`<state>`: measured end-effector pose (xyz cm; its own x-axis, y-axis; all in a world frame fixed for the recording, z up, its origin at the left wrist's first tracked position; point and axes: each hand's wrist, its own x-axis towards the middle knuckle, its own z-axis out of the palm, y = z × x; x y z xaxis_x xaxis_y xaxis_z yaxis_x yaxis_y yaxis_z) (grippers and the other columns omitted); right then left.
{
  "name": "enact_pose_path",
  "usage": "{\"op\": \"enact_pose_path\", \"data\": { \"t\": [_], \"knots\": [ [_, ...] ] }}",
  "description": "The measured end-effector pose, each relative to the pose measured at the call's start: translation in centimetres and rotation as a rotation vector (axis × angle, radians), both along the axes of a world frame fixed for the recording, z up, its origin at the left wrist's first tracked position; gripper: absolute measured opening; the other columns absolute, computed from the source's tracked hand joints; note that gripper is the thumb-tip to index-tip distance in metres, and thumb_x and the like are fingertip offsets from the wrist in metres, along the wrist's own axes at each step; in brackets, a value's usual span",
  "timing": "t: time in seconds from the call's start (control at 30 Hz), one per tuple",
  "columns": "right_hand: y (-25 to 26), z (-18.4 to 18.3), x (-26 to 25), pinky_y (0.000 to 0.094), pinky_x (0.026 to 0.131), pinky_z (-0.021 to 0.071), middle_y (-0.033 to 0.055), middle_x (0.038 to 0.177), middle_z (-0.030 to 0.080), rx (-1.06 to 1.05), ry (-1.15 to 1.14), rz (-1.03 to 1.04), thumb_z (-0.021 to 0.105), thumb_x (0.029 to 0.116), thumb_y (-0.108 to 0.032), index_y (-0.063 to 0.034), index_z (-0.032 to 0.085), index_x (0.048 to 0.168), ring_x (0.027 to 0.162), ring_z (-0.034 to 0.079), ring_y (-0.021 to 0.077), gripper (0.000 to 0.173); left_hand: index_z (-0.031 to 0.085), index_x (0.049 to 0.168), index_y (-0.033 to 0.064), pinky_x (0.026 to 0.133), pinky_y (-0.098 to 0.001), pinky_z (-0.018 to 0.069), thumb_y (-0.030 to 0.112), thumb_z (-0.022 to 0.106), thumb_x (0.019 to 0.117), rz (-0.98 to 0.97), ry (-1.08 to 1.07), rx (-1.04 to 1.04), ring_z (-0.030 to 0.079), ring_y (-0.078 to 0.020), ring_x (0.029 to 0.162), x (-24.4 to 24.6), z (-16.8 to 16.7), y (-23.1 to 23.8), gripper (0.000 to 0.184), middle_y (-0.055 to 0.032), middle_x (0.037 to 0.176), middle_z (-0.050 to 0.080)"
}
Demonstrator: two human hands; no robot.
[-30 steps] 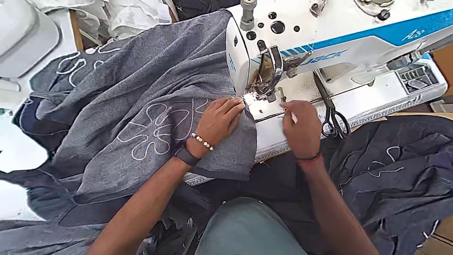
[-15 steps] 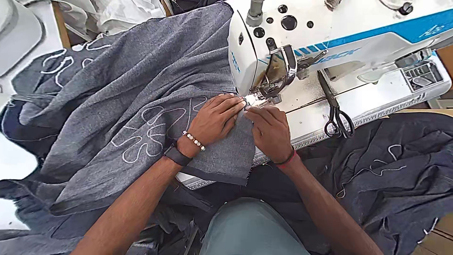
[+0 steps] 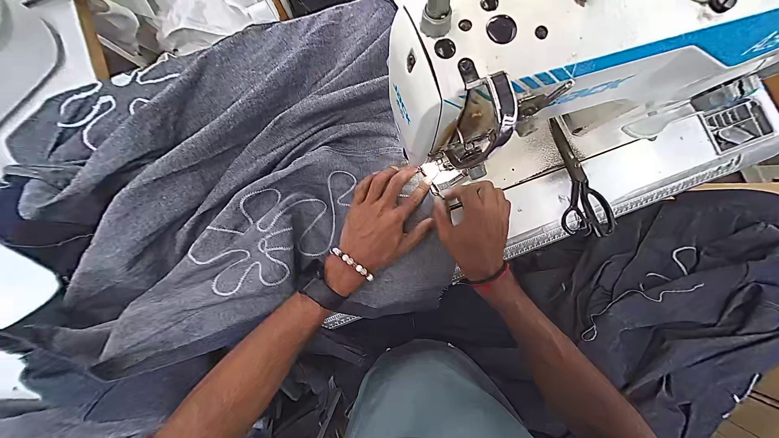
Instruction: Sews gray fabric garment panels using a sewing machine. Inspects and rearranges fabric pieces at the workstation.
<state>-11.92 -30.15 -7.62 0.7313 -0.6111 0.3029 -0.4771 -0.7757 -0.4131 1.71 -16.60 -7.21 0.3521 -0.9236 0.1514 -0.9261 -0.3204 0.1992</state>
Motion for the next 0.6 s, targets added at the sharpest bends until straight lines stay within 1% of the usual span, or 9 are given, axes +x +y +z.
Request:
{"op": "enact_pose_path", "data": {
  "t": [0.07,0.13,0.2,0.27,0.3,0.33,0.43,0.53,0.6],
  "knots": [
    [0.0,1.4,1.2,0.0513,0.079,0.0493,0.0126,0.095,0.065,0.101,0.062,0.039,0.068,0.0871,-0.033,-0.0096,0.067,0.078,0.095,0.062,0.034,0.025,0.056,0.149,0.027,0.12,-0.0508,0.028,0.064,0.046,0.0972,0.041,0.004,-0.008,0.039,-0.0274,0.146,-0.5,-0.1,0.2,0.064,-0.0026,0.158,0.047],
    [0.5,3.0,2.0,0.0505,0.082,0.0502,0.0125,0.102,0.067,0.18,0.092,0.107,0.071,0.0822,-0.029,-0.0091,0.063,0.068,0.103,0.061,0.0335,0.026,0.064,0.141,0.0214,0.118,-0.0483,0.0348,0.049,0.049,0.101,0.03,0.036,-0.089,0.045,-0.0255,0.144,0.0,-0.3,0.4,0.051,-0.002,0.153,0.054],
    [1.1,3.4,1.6,0.0465,0.082,0.0532,0.0122,0.109,0.069,0.221,0.048,0.09,0.07,0.0838,-0.032,-0.0084,0.067,0.077,0.105,0.064,0.0307,0.025,0.066,0.138,0.0221,0.115,-0.0468,0.0381,0.042,0.047,0.1056,-0.012,0.064,-0.109,0.046,-0.0237,0.144,0.6,-0.2,0.8,0.043,-0.0009,0.152,0.056],
    [1.1,2.6,0.6,0.0459,0.079,0.0551,0.0147,0.117,0.062,0.19,0.004,0.013,0.067,0.0909,-0.037,-0.0074,0.07,0.106,0.104,0.063,0.0319,0.033,0.064,0.142,0.0263,0.115,-0.0461,0.0377,0.042,0.045,0.106,-0.043,0.048,-0.081,0.043,-0.0225,0.146,1.0,-0.1,0.9,0.043,0.0008,0.155,0.052],
    [1.0,2.1,0.3,0.049,0.081,0.0506,0.0151,0.121,0.059,0.163,0.028,-0.031,0.065,0.094,-0.042,-0.0095,0.07,0.105,0.107,0.058,0.0341,0.034,0.063,0.143,0.0275,0.115,-0.0459,0.0373,0.044,0.046,0.1054,-0.044,0.035,-0.072,0.043,-0.0222,0.146,0.9,-0.2,0.9,0.044,0.0016,0.156,0.051],
    [0.8,1.6,0.1,0.0517,0.083,0.0463,0.0143,0.124,0.06,0.145,0.042,-0.052,0.065,0.0941,-0.043,-0.012,0.071,0.093,0.111,0.056,0.0354,0.031,0.063,0.142,0.0273,0.115,-0.0458,0.0371,0.046,0.047,0.1047,-0.039,0.025,-0.071,0.043,-0.0223,0.146,0.8,-0.2,1.0,0.045,0.0016,0.155,0.051],
    [0.6,2.1,0.8,0.0558,0.085,0.0443,0.0178,0.12,0.06,0.152,0.086,0.008,0.073,0.0816,-0.037,-0.012,0.067,0.069,0.115,0.054,0.0391,0.028,0.061,0.143,0.0238,0.113,-0.0457,0.0377,0.051,0.047,0.1026,-0.026,-0.007,-0.061,0.044,-0.0228,0.145,0.5,-0.3,0.8,0.051,0.0023,0.154,0.053],
    [0.5,3.3,1.1,0.0545,0.084,0.0434,0.019,0.116,0.059,0.202,0.126,0.059,0.074,0.078,-0.038,-0.0132,0.063,0.065,0.116,0.052,0.0397,0.03,0.059,0.146,0.0238,0.111,-0.046,0.0396,0.049,0.045,0.1033,-0.056,0.0,-0.041,0.044,-0.0226,0.145,0.8,0.0,0.9,0.051,0.0029,0.156,0.051],
    [0.5,3.5,0.6,0.0502,0.085,0.0494,0.0171,0.12,0.062,0.312,0.06,0.057,0.075,0.0805,-0.034,-0.0108,0.065,0.069,0.114,0.057,0.0344,0.028,0.059,0.146,0.0266,0.109,-0.0459,0.0409,0.05,0.045,0.104,-0.079,0.005,-0.014,0.043,-0.0217,0.145,1.1,0.2,1.1,0.05,0.0044,0.157,0.049]
  ]
}}
